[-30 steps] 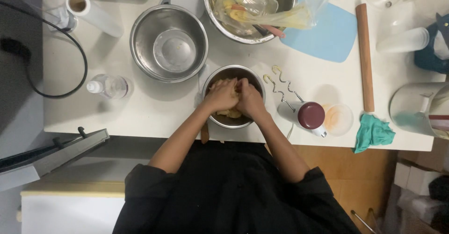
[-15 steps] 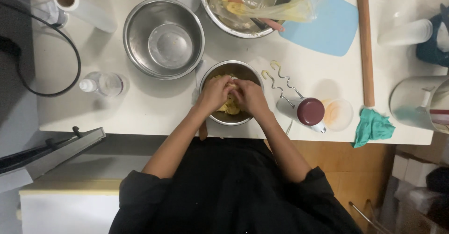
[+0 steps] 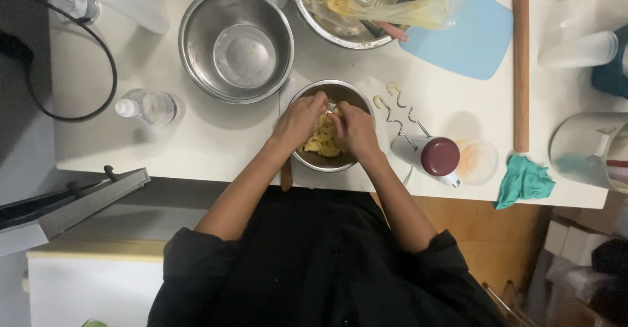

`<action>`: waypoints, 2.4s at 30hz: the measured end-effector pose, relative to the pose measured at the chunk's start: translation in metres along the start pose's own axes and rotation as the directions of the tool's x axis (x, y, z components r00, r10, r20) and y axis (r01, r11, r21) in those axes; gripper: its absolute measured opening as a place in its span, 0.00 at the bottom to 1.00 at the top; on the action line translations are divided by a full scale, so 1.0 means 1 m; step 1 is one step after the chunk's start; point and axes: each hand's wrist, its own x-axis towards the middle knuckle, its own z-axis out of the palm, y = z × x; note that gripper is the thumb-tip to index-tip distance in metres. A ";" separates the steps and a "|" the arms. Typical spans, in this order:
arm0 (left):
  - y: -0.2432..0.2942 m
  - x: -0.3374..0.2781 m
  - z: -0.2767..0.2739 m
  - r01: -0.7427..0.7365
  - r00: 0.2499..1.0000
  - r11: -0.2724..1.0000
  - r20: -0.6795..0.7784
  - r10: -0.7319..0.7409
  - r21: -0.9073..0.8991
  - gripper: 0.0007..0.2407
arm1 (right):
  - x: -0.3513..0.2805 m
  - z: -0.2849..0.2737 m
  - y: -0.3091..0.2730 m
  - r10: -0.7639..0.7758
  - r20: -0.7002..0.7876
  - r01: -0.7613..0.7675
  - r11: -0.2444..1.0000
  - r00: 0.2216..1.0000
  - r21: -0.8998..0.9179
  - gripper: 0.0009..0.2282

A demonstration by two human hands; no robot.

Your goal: Breaking up and mixing pieces of dough in a bowl using hands and a hand mixer.

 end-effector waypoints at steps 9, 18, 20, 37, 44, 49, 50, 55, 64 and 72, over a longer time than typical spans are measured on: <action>-0.002 0.001 0.004 0.065 0.991 0.985 0.108 -0.083 0.159 0.11 | -0.006 -0.005 0.007 0.087 0.043 -0.087 0.996 0.995 -0.008 0.05; -0.024 -0.023 0.059 0.004 0.975 0.816 0.180 -0.133 0.579 0.27 | -0.001 -0.005 -0.012 -0.173 0.276 0.218 0.966 0.946 -0.140 0.35; -0.022 -0.024 0.058 0.005 0.976 0.804 0.172 -0.133 0.594 0.23 | 0.004 -0.001 -0.013 -0.058 0.358 0.143 0.966 0.932 -0.215 0.34; -0.010 -0.025 0.037 0.121 0.992 0.991 0.022 -0.122 0.057 0.13 | -0.009 -0.004 0.010 0.173 0.221 -0.189 0.981 0.960 0.051 0.18; 0.009 -0.024 0.023 0.118 0.990 0.985 0.058 -0.126 0.126 0.18 | -0.003 0.018 0.024 0.036 0.305 0.048 0.963 0.952 -0.263 0.20; -0.009 -0.026 0.036 0.217 0.964 0.962 0.119 -0.238 0.164 0.12 | -0.002 0.013 0.024 0.033 0.347 0.058 0.966 0.937 -0.251 0.22; -0.017 -0.028 0.040 0.159 0.985 0.980 0.039 -0.165 0.122 0.16 | -0.002 0.009 0.021 0.003 0.335 0.065 0.980 0.942 -0.191 0.24; 0.009 -0.026 0.015 0.153 0.988 0.981 0.033 -0.150 -0.121 0.19 | -0.013 -0.001 0.004 -0.110 0.185 0.109 0.994 0.977 0.017 0.23; -0.007 -0.025 0.014 0.029 1.000 0.964 0.011 -0.027 -0.264 0.26 | -0.013 -0.014 -0.009 0.017 0.120 -0.048 0.965 0.993 0.258 0.20; -0.013 -0.026 0.020 0.284 0.957 0.771 0.211 -0.197 -0.570 0.25 | -0.011 -0.023 -0.019 -0.163 0.103 0.143 0.973 0.981 0.180 0.27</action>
